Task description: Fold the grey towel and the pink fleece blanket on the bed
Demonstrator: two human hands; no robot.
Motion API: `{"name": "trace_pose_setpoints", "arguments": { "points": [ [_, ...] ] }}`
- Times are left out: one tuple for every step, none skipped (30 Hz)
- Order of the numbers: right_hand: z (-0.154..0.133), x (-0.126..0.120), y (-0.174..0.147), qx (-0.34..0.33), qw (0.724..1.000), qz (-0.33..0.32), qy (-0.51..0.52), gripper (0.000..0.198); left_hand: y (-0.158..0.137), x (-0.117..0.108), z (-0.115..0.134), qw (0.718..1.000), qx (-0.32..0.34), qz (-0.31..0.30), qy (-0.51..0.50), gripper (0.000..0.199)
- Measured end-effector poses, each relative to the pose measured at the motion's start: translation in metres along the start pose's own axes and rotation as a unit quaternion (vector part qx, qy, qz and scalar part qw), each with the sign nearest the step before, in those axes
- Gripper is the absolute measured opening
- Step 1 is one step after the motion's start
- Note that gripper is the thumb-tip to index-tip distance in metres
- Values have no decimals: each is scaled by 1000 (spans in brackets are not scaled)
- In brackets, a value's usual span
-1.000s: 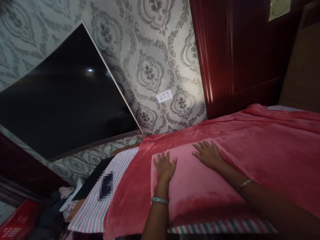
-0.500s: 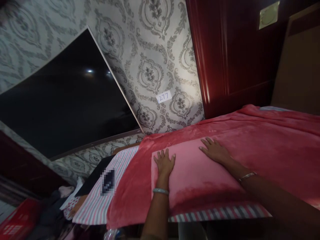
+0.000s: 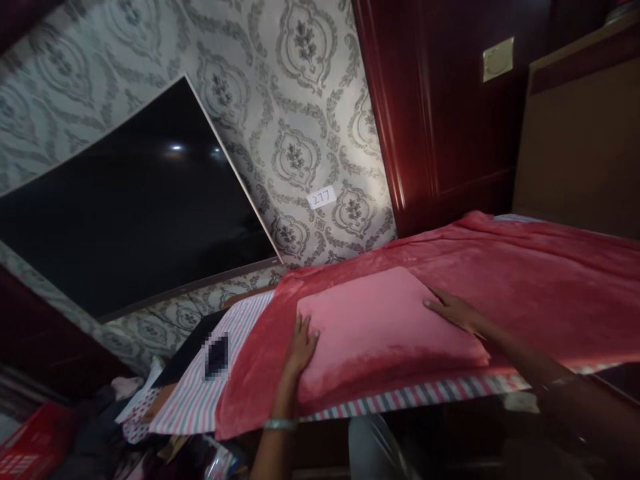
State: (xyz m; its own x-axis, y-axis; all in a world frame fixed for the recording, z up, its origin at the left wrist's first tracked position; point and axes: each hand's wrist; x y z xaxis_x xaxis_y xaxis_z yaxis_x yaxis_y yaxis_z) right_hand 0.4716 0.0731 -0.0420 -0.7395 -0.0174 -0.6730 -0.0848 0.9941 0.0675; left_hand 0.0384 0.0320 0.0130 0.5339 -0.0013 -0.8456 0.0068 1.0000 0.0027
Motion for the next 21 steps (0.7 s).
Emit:
{"name": "trace_pose_setpoints", "arguments": {
  "points": [
    [3,-1,-9,13,999,-3,47,80,-7,3,-9,998,3,16,-53,66],
    [5,-1,-16,27,995,-5,97,80,-14,5,-16,994,3,31,-104,69],
    [6,0,-22,40,989,-5,140,79,-21,7,-21,988,1,43,-150,72],
    [6,0,-27,50,984,0,170,78,-27,9,-23,979,-1,54,-194,75],
    [5,0,-30,56,981,6,188,77,-33,9,-23,970,-1,60,-237,79],
    [3,0,-33,55,979,10,197,76,-38,9,-22,959,0,59,-278,82],
    [1,0,-35,51,978,15,199,75,-43,8,-20,947,1,54,-315,85],
    [-1,-1,-37,44,979,20,199,74,-48,7,-17,937,-1,46,-347,87],
    [-4,-2,-38,35,979,23,200,73,-53,6,-14,928,-4,36,-371,88],
    [-7,-3,-40,27,979,23,203,73,-57,4,-11,923,-7,27,-384,87],
    [-9,-4,-41,22,978,22,208,74,-60,4,-9,922,-9,21,-388,86],
    [-11,-5,-42,20,976,16,215,75,-63,3,-7,922,-10,19,-387,84],
    [-12,-5,-43,21,975,8,223,77,-65,4,-6,922,-9,18,-387,83],
    [-13,-5,-44,23,973,0,230,79,-66,4,-6,921,-6,13,-389,83],
    [-12,-5,-45,27,972,-4,234,81,-67,4,-7,919,0,7,-395,83],
    [-11,-6,-46,34,972,-6,233,82,-67,4,-8,916,7,-3,-401,84],
    [-10,-6,-46,41,973,-6,225,82,-66,3,-9,915,13,-12,-403,84],
    [-9,-6,-47,46,978,1,204,80,-66,1,-10,919,13,-12,-393,83],
    [-10,-6,-48,41,986,22,162,78,-65,-2,-9,931,4,2,-364,80],
    [-14,-6,-48,25,992,53,108,74,-64,-5,-6,949,-7,37,-312,77],
    [-21,-5,-49,1,995,86,52,71,-64,-7,0,967,-14,84,-241,72]
  ]
}}
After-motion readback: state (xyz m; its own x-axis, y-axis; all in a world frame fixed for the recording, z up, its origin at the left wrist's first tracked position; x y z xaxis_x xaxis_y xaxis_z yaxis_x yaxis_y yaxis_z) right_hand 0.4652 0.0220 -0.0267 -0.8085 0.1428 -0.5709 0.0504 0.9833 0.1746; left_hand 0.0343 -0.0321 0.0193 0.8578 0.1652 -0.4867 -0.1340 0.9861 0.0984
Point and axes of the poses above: each hand's wrist, its own y-axis towards the middle knuckle, its own x-axis out of the palm, z = x × y, and after that the axes turned 8 degrees about -z, right-handed
